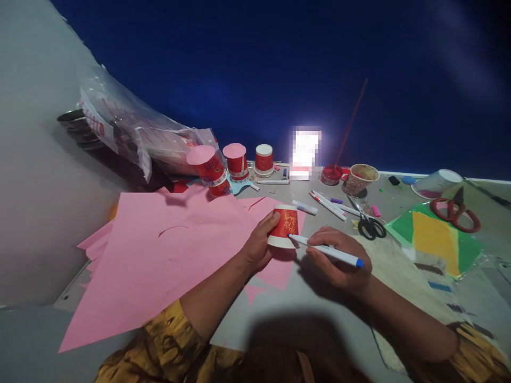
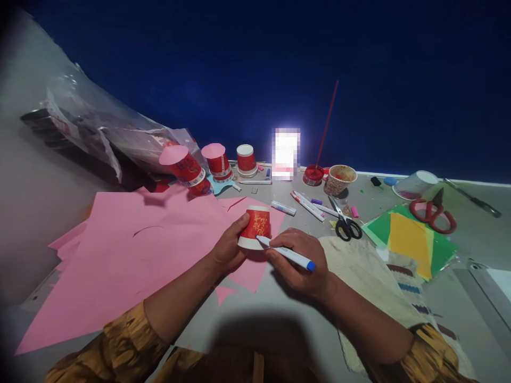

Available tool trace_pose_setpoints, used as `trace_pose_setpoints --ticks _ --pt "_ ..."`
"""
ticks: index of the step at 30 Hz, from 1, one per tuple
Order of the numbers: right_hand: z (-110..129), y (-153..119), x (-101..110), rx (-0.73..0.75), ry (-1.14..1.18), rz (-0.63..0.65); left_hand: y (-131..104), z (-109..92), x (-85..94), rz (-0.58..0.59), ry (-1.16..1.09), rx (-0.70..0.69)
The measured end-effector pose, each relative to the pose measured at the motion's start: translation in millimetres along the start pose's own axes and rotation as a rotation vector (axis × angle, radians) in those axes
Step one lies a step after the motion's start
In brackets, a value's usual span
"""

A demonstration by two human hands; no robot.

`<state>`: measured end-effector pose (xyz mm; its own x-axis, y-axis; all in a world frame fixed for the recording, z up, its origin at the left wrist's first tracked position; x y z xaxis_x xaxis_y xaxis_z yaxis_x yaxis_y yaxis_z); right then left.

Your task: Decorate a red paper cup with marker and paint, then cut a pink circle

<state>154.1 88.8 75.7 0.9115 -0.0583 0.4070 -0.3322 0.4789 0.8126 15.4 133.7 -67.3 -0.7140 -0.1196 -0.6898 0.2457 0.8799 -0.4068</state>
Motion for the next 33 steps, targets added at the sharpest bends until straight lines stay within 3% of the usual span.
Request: trace_pose_setpoints --ticks 33 --pt "10 5 -5 0.049 0.043 0.104 1 2 5.4 -0.031 0.046 0.025"
Point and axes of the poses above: each hand's wrist, its own y-axis towards the middle knuckle, its own x-axis out of the back of the hand, z = x × y, the point moved 10 cm from there along y, towards the middle knuckle, and after that the axes turned 6 degrees about x, right-handed, at the moved point
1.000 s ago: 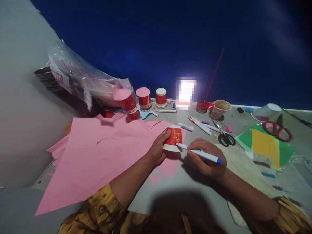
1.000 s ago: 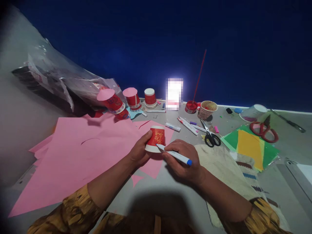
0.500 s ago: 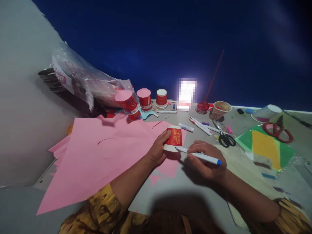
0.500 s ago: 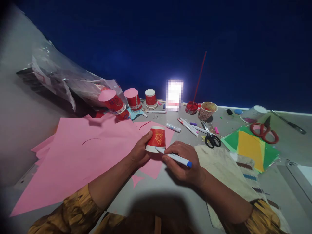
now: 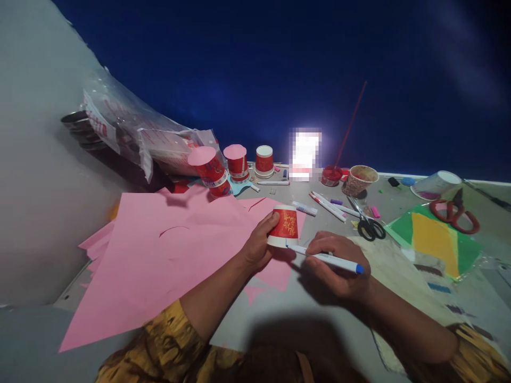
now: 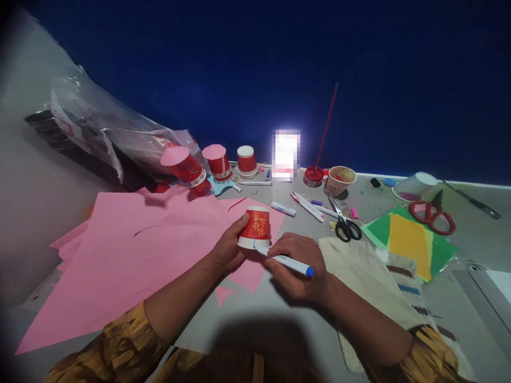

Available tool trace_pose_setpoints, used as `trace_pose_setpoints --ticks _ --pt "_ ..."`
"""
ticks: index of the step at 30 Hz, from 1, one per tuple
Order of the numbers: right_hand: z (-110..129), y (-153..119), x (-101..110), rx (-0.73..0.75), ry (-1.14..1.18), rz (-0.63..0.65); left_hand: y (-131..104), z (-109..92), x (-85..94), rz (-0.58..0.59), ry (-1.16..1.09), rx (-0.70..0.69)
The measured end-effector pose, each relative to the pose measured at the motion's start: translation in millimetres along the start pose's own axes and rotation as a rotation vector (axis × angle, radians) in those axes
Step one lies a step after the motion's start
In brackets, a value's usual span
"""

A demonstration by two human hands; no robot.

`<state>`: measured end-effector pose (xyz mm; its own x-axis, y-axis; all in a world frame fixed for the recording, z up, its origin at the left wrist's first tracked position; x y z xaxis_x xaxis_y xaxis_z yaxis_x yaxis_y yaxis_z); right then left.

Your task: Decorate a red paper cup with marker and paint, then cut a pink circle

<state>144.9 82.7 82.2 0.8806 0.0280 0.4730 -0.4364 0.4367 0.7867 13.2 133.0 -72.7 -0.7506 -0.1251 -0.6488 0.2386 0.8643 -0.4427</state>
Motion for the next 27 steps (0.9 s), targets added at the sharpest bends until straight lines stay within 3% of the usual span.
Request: trace_pose_setpoints --ticks 11,27 --pt "-3.9 -2.6 5.0 -0.002 -0.024 -0.098 -0.4 -1.7 -3.9 0.009 -0.030 -0.011" --pt "-3.0 -2.4 4.4 -0.008 -0.007 -0.081 0.3 -0.9 -1.6 0.011 -0.044 -0.019"
Point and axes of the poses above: each hand's wrist, its own y-axis towards the middle knuckle, its own x-axis out of the back of the hand, z = x × y, the point moved 10 cm from there along y, towards the middle knuckle, and after that the axes turned 6 degrees about x, right-handed, at the moved point
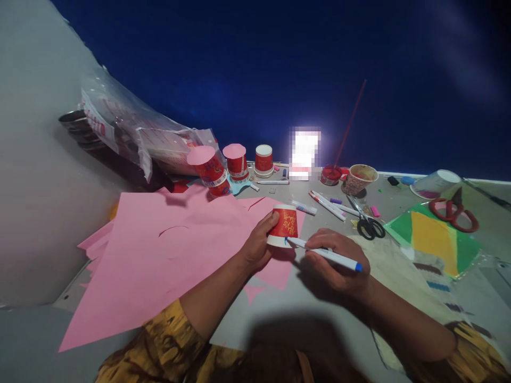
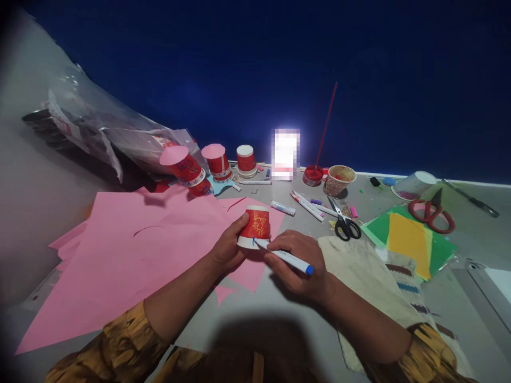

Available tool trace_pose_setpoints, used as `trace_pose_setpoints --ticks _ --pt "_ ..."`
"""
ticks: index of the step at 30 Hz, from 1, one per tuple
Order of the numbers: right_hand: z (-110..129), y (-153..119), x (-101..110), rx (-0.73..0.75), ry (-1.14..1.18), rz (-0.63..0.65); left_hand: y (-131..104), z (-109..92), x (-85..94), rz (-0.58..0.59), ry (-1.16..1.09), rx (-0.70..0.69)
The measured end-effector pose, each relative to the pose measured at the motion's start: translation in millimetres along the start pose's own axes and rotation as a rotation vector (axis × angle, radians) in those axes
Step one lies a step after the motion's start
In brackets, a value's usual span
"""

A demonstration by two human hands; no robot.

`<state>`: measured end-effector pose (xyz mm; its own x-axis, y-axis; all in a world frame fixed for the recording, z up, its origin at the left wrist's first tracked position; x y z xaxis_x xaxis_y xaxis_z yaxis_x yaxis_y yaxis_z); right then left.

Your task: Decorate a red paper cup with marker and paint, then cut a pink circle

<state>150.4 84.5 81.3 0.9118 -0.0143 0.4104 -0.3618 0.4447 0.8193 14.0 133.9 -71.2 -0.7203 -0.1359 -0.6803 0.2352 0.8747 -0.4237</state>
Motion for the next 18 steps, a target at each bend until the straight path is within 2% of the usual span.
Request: trace_pose_setpoints --ticks 4,12,18 --pt "-4.1 -1.5 0.5 -0.025 -0.016 -0.023 -0.5 -0.7 -1.5 0.005 -0.005 -0.004" --pt "-0.5 0.3 -2.2 -0.016 0.004 0.022 -1.1 -0.5 -0.9 -0.001 0.013 0.001" --pt "-0.7 0.7 0.0 -0.012 -0.013 -0.014 -1.2 -0.7 -1.0 -0.002 0.006 0.000"
Point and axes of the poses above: each hand's wrist, its own y-axis towards the middle knuckle, its own x-axis out of the back of the hand, z = x × y, the point moved 10 cm from there along y, towards the middle knuckle, and after that the axes turned 6 degrees about x, right-handed, at the moved point
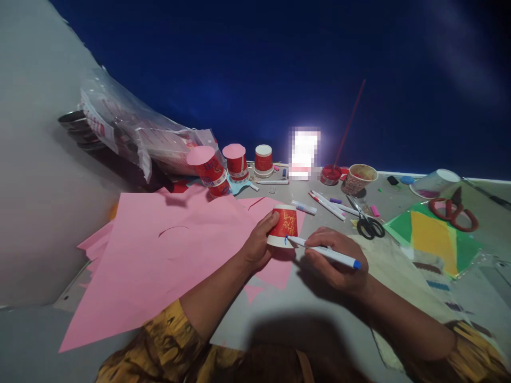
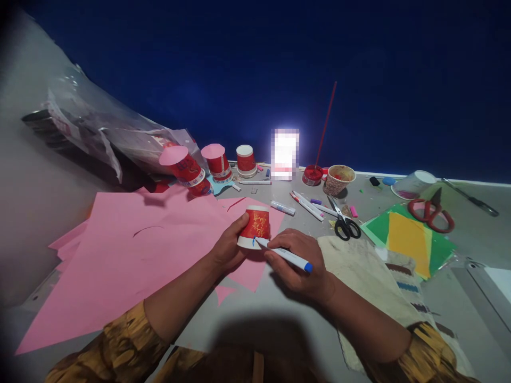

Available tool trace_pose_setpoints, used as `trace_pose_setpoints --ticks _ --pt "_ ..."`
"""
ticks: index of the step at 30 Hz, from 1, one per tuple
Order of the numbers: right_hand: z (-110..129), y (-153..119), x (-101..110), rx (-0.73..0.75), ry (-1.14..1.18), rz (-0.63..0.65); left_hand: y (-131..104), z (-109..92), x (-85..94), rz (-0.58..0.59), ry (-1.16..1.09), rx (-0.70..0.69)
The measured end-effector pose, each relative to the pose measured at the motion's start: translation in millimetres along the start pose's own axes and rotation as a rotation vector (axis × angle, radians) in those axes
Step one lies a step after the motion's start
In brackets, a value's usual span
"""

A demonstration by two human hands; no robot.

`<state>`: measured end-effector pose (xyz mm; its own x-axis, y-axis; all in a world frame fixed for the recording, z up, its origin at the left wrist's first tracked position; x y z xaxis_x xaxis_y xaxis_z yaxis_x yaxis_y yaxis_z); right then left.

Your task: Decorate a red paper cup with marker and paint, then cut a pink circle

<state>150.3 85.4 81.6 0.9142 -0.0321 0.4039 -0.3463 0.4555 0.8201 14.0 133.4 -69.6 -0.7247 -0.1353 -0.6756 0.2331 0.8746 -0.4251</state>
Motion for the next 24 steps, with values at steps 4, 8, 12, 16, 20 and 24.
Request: trace_pose_setpoints --ticks 4,8,12,16,20,24 --pt "1.3 1.2 -4.3 -0.007 0.048 0.057 0.2 0.6 1.4 -0.006 -0.007 0.005" --pt "1.2 1.5 -2.5 -0.011 0.073 0.036 0.2 -0.1 1.9 -0.011 -0.022 0.000" --pt "-3.8 -0.2 1.7 -0.046 0.034 -0.021 0.1 -1.7 1.2 -0.010 -0.036 -0.009" --pt "-4.5 -0.2 1.9 -0.061 -0.017 -0.022 -0.4 -3.4 0.3 -0.004 -0.051 -0.019" --pt "-1.4 1.1 -0.3 -0.037 -0.027 0.000 -1.7 -4.9 -0.7 0.001 -0.065 -0.029" --pt "-1.0 1.0 -1.8 -0.023 -0.024 0.009 -2.4 -4.5 -2.2 0.005 -0.070 -0.024"
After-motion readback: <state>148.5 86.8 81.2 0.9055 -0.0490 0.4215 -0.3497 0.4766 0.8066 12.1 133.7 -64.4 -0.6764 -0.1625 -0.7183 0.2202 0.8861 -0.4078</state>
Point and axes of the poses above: each hand's wrist, its own y-axis towards the middle knuckle, its own x-axis out of the back of the hand, z = x × y, the point moved 10 cm from there along y, towards the middle knuckle, and after that the axes turned 6 degrees about x, right-handed, at the moved point
